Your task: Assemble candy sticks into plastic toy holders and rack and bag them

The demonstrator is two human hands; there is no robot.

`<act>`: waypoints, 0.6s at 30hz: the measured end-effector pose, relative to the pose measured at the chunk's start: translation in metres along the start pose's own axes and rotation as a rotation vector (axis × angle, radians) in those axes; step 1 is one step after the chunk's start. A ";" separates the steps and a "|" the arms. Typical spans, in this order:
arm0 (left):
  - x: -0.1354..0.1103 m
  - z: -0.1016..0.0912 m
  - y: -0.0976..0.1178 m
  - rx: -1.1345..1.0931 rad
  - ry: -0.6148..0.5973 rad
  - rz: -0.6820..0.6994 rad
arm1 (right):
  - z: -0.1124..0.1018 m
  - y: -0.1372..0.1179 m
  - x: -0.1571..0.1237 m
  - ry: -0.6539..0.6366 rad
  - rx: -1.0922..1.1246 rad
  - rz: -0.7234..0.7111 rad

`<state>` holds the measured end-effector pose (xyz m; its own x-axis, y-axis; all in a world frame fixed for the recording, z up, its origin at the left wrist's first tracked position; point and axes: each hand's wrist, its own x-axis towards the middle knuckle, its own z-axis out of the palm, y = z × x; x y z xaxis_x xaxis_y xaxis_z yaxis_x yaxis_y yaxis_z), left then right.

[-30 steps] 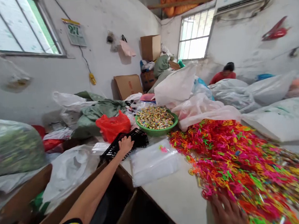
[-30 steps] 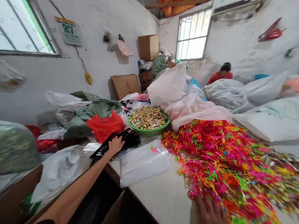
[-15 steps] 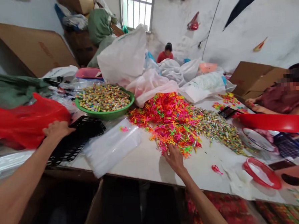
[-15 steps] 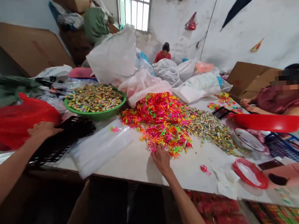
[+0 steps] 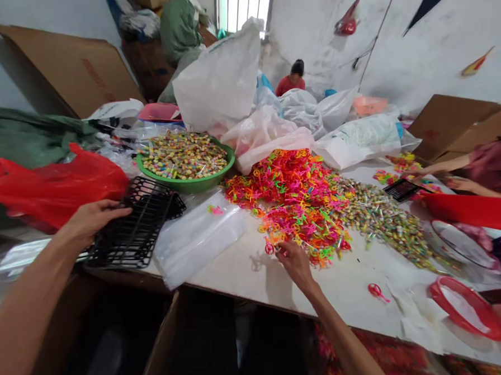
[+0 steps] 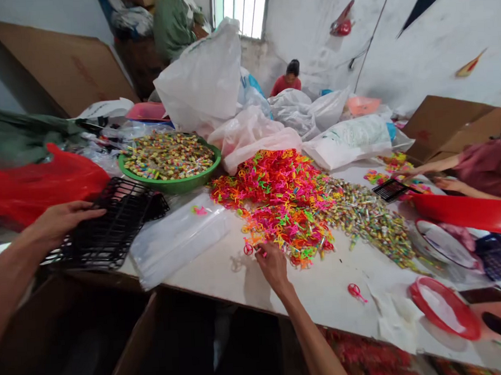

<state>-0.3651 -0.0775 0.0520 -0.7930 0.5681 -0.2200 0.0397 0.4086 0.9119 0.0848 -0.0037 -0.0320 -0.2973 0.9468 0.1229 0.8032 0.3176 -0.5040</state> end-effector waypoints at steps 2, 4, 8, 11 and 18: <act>-0.033 0.000 -0.009 -0.124 -0.153 -0.101 | 0.009 0.001 -0.008 -0.070 0.065 -0.022; -0.074 0.014 -0.022 -0.273 -0.203 -0.102 | 0.017 0.002 -0.014 -0.122 0.080 -0.006; -0.164 0.086 -0.059 -0.447 -0.452 -0.174 | 0.025 0.005 -0.013 -0.070 -0.034 0.129; -0.213 0.145 -0.084 -0.432 -0.632 -0.271 | 0.027 0.007 -0.002 -0.004 -0.099 0.178; -0.230 0.159 -0.112 -0.055 -0.810 -0.060 | 0.030 0.006 0.012 0.023 0.127 0.202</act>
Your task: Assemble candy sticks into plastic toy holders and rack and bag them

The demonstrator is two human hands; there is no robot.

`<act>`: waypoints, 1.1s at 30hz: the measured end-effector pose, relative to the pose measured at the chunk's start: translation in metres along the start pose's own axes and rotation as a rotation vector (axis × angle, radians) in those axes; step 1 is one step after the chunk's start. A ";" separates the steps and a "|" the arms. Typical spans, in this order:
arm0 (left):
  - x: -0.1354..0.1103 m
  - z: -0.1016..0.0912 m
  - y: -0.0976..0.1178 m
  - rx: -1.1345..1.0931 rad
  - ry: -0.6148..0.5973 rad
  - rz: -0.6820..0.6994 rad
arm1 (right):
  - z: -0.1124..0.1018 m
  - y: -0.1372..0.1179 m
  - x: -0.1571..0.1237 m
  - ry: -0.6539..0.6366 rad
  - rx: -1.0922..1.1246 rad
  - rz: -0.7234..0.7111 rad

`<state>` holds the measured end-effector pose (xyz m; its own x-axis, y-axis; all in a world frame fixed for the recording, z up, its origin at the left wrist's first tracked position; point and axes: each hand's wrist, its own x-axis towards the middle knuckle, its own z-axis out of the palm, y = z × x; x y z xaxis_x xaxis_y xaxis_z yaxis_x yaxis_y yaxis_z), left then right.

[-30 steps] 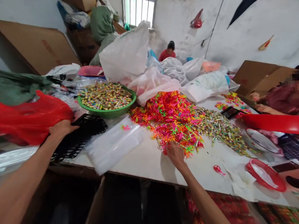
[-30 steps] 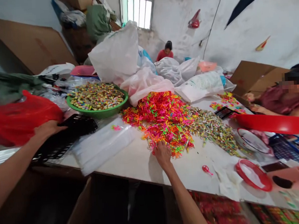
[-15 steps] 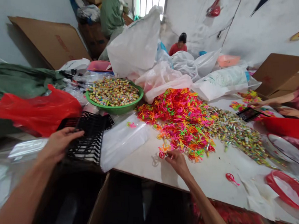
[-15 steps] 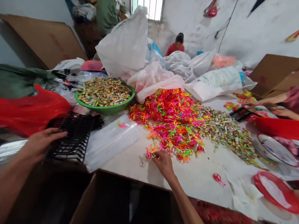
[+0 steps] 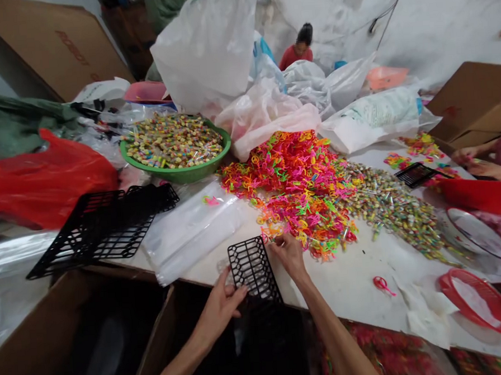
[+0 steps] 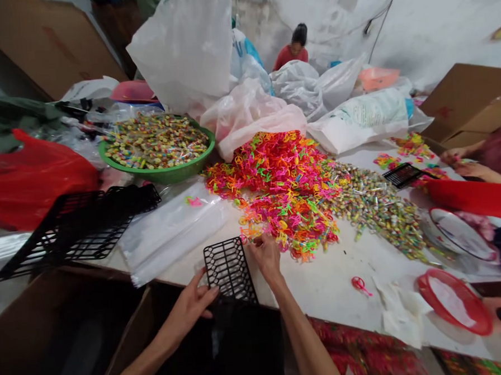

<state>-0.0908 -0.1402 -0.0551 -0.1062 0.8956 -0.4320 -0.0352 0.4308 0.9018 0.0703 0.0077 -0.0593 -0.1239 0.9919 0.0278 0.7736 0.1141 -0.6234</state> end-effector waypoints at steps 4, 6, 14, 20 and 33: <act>0.005 -0.029 0.009 0.758 0.251 0.250 | 0.007 -0.004 -0.009 0.028 -0.016 -0.078; 0.018 -0.032 0.015 1.034 0.290 0.494 | 0.012 -0.008 -0.011 0.055 -0.101 -0.094; 0.051 -0.023 0.000 0.920 0.255 0.531 | 0.004 -0.014 -0.017 -0.024 0.307 0.053; 0.037 -0.022 -0.004 0.739 0.401 0.222 | 0.012 -0.028 -0.039 -0.075 0.611 0.111; 0.050 -0.035 0.012 1.001 0.176 0.476 | 0.027 -0.039 -0.049 -0.102 0.563 0.069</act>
<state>-0.1309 -0.0947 -0.0655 -0.0374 0.9988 0.0327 0.8527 0.0148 0.5222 0.0289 -0.0467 -0.0574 -0.1658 0.9824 -0.0859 0.3355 -0.0257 -0.9417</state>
